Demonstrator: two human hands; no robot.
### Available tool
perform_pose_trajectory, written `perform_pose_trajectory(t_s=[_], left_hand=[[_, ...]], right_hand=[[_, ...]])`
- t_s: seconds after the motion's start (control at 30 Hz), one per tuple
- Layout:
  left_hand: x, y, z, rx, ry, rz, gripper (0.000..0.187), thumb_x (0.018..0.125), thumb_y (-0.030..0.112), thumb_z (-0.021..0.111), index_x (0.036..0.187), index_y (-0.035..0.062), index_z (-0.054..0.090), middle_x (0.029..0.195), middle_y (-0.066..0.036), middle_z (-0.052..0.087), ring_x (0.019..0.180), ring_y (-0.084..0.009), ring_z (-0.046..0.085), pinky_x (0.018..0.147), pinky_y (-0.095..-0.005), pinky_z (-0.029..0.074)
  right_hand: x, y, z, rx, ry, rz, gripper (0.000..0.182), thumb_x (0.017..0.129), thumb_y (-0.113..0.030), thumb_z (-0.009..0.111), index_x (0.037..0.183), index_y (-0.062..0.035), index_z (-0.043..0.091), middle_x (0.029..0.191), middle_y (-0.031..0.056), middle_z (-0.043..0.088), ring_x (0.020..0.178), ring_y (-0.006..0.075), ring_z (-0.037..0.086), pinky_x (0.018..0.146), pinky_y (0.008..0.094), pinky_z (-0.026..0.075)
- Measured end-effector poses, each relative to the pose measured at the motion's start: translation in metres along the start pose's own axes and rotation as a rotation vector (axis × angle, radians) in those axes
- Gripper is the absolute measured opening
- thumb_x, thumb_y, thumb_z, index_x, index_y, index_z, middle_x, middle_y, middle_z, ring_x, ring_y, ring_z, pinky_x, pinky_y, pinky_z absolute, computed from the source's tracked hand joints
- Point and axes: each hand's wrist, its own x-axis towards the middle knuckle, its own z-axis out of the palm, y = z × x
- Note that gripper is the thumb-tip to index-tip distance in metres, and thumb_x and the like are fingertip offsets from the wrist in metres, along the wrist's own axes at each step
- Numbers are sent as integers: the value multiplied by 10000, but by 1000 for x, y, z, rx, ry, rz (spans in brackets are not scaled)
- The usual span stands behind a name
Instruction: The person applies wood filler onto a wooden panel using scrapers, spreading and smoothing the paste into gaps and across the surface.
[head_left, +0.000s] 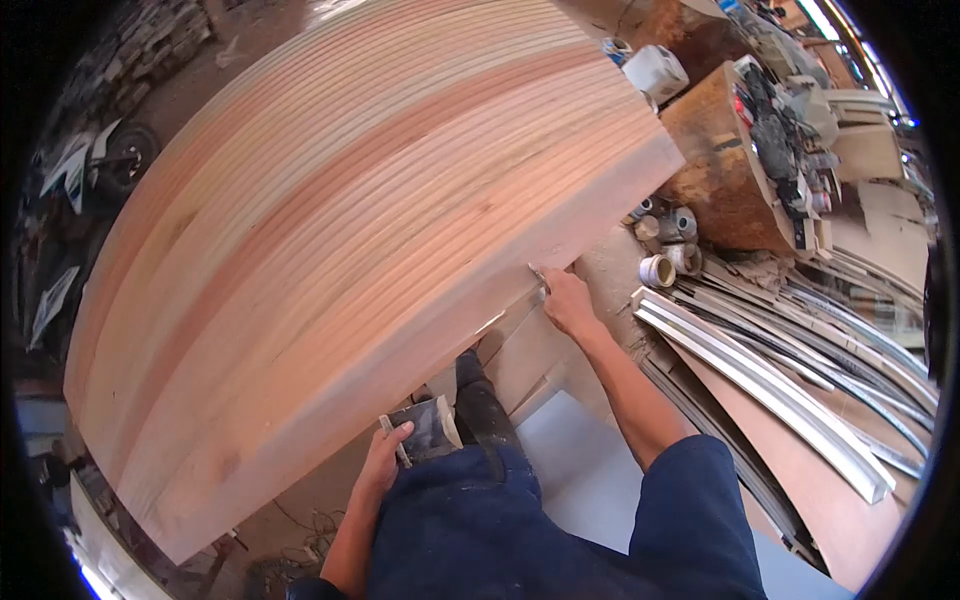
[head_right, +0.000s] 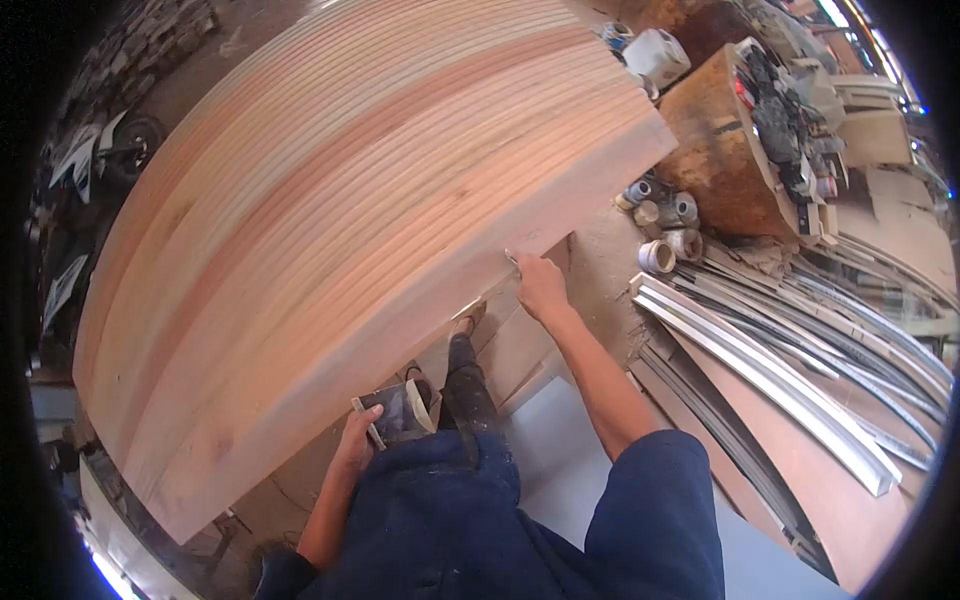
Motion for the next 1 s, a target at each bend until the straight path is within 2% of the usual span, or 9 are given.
perform_pose_trajectory(t_s=[0.13,0.47,0.57,0.63,0.7,0.73,0.8,0.9,1.0], left_hand=[[-14,-16,-47,-77,18,-44,414,885,281,619,1143,-42,590,1039,-103,661,927,-184,641,843,-323,502],[-52,-47,-111,-147,190,96,435,885,305,614,1143,-45,592,1064,-117,659,954,-204,642,867,-343,499],[-66,-54,-119,-220,213,130,435,881,310,606,1145,-36,595,1077,-116,654,972,-219,634,885,-359,489],[-86,-50,-119,-279,248,109,423,876,301,601,1146,-24,600,1074,-108,648,966,-233,630,890,-366,483],[-61,-114,-165,-105,384,223,413,865,284,599,1153,-11,590,1058,-99,638,951,-246,632,895,-378,483],[-72,-118,-162,-149,413,204,413,861,280,598,1159,-5,580,1049,-100,632,942,-253,635,894,-384,489],[-97,-88,-127,-370,404,122,420,852,277,596,1171,6,556,1027,-105,617,922,-268,641,889,-395,505],[-105,-87,-106,-679,245,178,417,843,244,578,1171,-11,532,1024,-132,626,924,-277,651,880,-402,535],[-103,-87,-82,-891,132,272,395,843,199,553,1167,-25,530,1028,-142,633,939,-282,656,884,-405,544]], right_hand=[[-28,-51,21,-8,-51,-3,383,796,-32,501,1162,-38,617,974,193,648,891,391,622,804,497,485],[-92,-173,83,71,-122,-148,361,793,-64,567,1151,-29,601,950,212,637,938,386,611,823,481,488],[-108,-218,83,137,-263,-182,343,792,-74,585,1132,-28,605,993,227,639,986,388,600,847,469,487],[-129,-230,89,236,-374,-220,354,814,-60,553,1165,-52,600,1022,205,653,974,396,609,826,444,495],[-139,-247,92,452,-472,-315,374,831,-31,516,1195,-66,593,1034,188,664,958,401,614,824,419,496],[-149,-253,80,612,-508,-339,388,838,-9,496,1210,-68,589,1032,181,667,949,401,615,833,406,493],[-164,-270,43,884,-645,-175,420,824,36,486,1206,-83,613,1051,163,661,968,374,605,867,402,478],[-181,-279,-2,815,-419,-614,476,767,73,508,1194,-93,636,1128,132,645,1022,349,587,899,419,467],[-193,-269,-1,670,-289,-965,543,692,93,526,1187,-92,649,1195,115,625,1102,346,560,939,440,456]])
